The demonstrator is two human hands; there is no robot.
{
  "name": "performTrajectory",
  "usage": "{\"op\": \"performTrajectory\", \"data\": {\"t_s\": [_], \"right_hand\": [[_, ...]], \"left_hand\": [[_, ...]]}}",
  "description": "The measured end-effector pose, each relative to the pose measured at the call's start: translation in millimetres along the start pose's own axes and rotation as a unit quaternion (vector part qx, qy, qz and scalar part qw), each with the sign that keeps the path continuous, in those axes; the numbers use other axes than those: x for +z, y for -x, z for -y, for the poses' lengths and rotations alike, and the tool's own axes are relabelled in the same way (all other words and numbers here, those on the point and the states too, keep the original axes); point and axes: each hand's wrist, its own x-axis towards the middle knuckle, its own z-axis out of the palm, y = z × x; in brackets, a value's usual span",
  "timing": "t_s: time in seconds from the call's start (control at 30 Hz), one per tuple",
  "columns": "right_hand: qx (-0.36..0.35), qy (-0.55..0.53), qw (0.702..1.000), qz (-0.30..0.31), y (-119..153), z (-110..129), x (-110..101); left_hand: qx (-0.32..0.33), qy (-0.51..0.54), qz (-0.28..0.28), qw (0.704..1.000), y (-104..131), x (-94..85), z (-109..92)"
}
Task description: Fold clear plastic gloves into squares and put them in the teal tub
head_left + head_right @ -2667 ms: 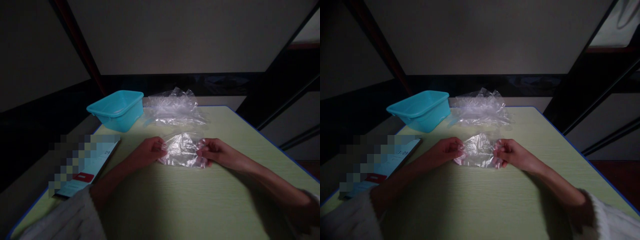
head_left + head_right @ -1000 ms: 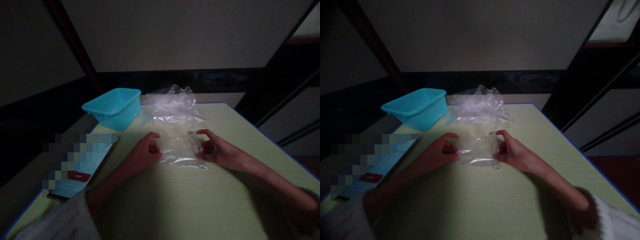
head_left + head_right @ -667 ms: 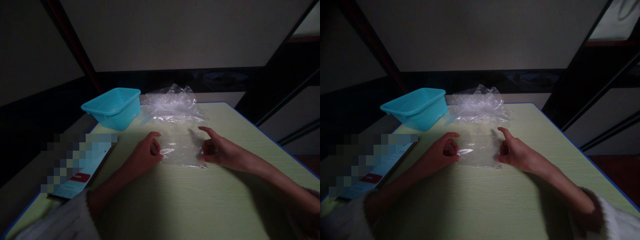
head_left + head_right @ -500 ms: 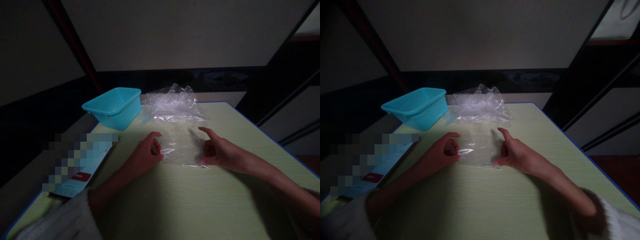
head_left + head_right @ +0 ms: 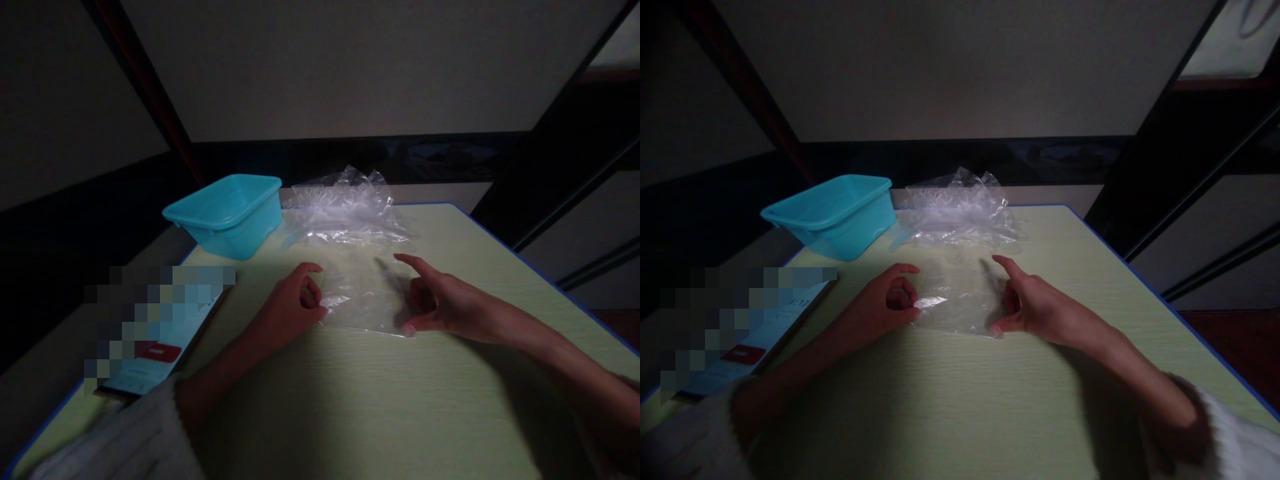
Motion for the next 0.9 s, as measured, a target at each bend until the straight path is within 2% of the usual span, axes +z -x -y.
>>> {"op": "performTrajectory", "data": {"t_s": [0.2, 0.27, 0.5, 0.67, 0.9], "right_hand": [[-0.016, 0.025, 0.987, -0.159, -5.7, 10.6, -2.4], [-0.024, 0.016, 0.982, -0.185, -9.2, 10.5, 0.7], [-0.047, 0.048, 0.981, -0.183, -19.9, -1.6, 11.7], [-0.036, 0.012, 0.982, -0.187, -26.3, -4.1, 13.8], [-0.057, -0.051, 0.978, -0.192, -30.6, -0.4, 16.1]], "left_hand": [[0.001, 0.014, -0.01, 1.0, 0.2, -0.4, -0.5], [0.005, 0.016, -0.01, 1.0, -0.4, -0.1, 1.6], [0.037, -0.029, -0.009, 0.999, -2.8, 1.2, 4.0], [0.049, -0.054, 0.004, 0.997, -4.8, 1.8, 2.2], [0.016, 0.014, -0.028, 0.999, -9.7, 5.9, 3.3]]}}
